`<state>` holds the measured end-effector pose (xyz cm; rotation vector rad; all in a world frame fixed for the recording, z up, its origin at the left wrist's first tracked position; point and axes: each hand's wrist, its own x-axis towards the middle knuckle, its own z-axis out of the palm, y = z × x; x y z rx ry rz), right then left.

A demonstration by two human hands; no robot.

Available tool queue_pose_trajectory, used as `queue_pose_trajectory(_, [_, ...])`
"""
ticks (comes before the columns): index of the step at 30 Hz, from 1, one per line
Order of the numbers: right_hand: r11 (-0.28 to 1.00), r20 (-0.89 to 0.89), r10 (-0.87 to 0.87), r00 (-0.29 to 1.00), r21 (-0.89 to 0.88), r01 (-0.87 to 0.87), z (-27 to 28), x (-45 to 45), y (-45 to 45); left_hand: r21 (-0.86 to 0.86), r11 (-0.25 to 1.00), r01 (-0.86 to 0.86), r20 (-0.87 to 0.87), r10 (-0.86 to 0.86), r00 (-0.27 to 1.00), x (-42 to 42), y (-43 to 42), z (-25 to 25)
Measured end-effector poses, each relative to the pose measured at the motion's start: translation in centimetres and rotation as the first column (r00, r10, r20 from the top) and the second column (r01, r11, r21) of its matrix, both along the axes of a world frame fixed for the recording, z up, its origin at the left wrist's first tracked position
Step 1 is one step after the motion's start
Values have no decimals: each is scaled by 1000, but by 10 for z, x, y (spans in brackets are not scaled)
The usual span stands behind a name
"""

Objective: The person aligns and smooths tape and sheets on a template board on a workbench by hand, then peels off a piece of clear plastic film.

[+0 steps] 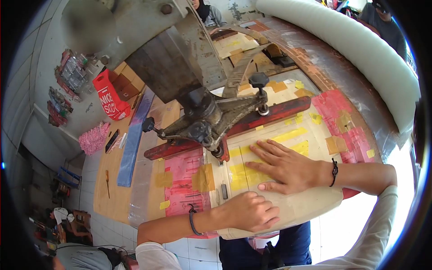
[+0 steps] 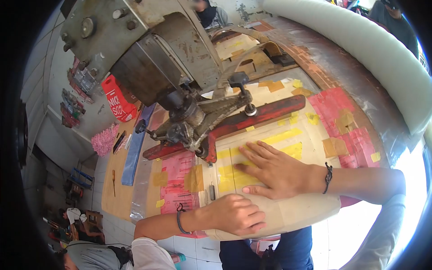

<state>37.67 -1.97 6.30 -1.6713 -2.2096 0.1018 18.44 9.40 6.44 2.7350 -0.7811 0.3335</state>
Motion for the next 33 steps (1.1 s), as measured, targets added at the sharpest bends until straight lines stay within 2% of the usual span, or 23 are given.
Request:
queue_pose_trajectory(8, [999,-13,-27,1000,20,27,5,-1,3,-42,999,11,4,-11,1000,0,-3,-3])
queue_pose_trajectory(11, [999,-35,-33,999,36,35,5,0,5,18,998,64,61,-65,996,-3,-5,-5])
queue_pose_trajectory(14, [998,-45,-35,998,56,37,4,-1,5,-6,997,77,10,-77,997,-7,-8,-2])
queue_pose_trajectory(17, [997,-52,-47,998,66,50,4,-1,5,26,996,88,52,-89,995,-10,-12,-5])
queue_pose_trajectory(20, [997,-50,-52,997,58,55,6,-1,5,80,992,96,-11,-95,995,-12,-12,-1])
queue_pose_trajectory(23, [997,-48,-51,998,58,54,6,-1,5,36,989,144,-39,-143,989,-9,-13,-2])
queue_pose_trajectory(26, [997,-38,-42,998,63,45,5,1,5,-166,964,209,-92,-226,970,2,-10,-8])
queue_pose_trajectory(29, [995,-50,-43,998,85,48,2,1,6,-167,960,226,-209,-258,943,6,-7,-6])
queue_pose_trajectory(33, [989,-74,-49,996,139,59,-1,3,6,-138,965,222,-256,-252,933,7,-4,-6])
